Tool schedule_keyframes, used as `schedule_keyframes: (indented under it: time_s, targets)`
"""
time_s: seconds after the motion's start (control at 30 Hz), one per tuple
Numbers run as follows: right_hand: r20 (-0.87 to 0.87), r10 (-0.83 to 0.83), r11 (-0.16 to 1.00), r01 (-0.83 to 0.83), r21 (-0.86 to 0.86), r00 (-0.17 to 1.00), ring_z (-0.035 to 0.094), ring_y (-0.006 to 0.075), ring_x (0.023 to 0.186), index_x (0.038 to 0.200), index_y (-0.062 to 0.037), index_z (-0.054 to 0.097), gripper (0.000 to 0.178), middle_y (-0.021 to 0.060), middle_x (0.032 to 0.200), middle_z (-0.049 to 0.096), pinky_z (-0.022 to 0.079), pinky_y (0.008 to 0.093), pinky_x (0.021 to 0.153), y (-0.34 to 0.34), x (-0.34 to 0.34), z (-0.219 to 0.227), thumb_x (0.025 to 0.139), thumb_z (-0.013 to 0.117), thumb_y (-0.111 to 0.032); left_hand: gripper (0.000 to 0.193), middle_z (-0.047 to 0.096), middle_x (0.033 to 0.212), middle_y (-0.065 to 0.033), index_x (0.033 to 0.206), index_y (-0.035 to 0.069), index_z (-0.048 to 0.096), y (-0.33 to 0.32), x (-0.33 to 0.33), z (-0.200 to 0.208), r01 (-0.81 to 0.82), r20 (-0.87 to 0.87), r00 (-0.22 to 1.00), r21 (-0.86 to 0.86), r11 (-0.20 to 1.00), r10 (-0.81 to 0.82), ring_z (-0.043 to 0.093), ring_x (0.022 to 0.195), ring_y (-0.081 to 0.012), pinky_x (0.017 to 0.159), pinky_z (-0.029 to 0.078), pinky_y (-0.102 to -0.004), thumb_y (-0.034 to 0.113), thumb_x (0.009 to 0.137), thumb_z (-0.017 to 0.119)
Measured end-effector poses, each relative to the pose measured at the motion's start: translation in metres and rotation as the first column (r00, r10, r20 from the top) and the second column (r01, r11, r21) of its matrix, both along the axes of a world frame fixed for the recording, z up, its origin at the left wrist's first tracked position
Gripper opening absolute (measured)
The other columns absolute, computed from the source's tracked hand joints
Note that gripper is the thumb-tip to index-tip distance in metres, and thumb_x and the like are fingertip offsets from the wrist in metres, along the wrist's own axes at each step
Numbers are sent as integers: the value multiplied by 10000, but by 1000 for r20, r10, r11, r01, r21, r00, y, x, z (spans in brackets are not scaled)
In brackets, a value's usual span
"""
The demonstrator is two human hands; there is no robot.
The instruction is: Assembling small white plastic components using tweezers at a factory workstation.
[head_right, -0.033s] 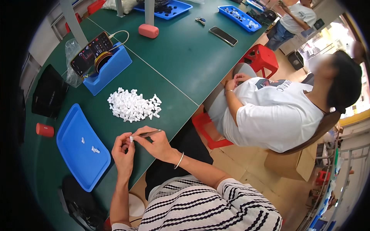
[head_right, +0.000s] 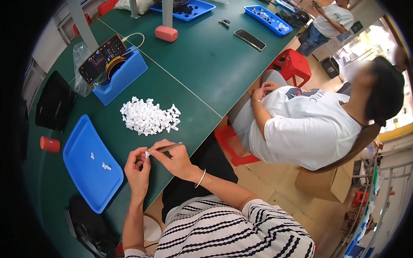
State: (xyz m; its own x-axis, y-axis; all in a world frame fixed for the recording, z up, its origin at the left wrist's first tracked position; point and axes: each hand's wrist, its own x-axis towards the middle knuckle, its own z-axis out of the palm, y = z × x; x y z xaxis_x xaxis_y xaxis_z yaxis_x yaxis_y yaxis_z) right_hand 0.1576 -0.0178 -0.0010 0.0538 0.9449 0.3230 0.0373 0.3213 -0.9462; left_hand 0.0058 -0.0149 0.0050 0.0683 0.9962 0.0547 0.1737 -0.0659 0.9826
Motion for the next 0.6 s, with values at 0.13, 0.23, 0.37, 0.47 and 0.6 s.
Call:
schedule_keyframes:
  time_s: [0.13, 0.23, 0.37, 0.47, 0.6]
  targets:
    - [-202, -33, 999, 31, -12, 979, 637, 150, 779, 919, 34, 650, 85, 85, 914, 664, 489, 259, 677, -3, 0, -8, 864, 633, -28, 285, 536, 904, -30, 1089, -16, 600, 0, -6, -6, 39, 130, 991, -73, 997, -30, 535, 798, -82, 719, 483, -213, -107, 822, 565]
    - [-151, -17, 1000, 21, 23, 988, 640, 157, 799, 926, 38, 648, 88, 90, 942, 661, 499, 261, 684, -4, 1, -3, 863, 634, -21, 304, 550, 917, -32, 1121, -21, 590, 1, -6, 0, 81, 332, 943, -147, 986, -28, 535, 813, -80, 732, 487, -215, -104, 831, 557]
    - [-72, 37, 999, -34, 39, 997, 637, 161, 797, 934, 39, 650, 93, 97, 937, 654, 527, 266, 675, -4, -7, -1, 852, 640, -2, 309, 582, 968, -33, 1171, -15, 575, -5, -17, 0, 96, 302, 953, -211, 973, -29, 542, 826, -79, 729, 486, -227, -39, 864, 557]
    - [29, 24, 998, -25, 56, 999, 634, 143, 801, 910, 34, 657, 79, 83, 896, 657, 517, 257, 667, -5, -7, -3, 844, 656, -9, 300, 615, 1032, -56, 1187, -7, 577, -7, -19, 5, 112, 296, 954, -237, 965, -38, 563, 882, -86, 742, 490, -240, 11, 888, 567]
    - [-221, -50, 999, 47, -22, 974, 611, 120, 806, 1014, 9, 600, 127, 106, 945, 668, 488, 227, 697, -8, 0, -1, 893, 617, -30, 299, 622, 1034, -52, 1192, 0, 582, 8, -9, 2, 195, 415, 908, -278, 941, -66, 575, 882, -95, 762, 488, -240, 47, 897, 588]
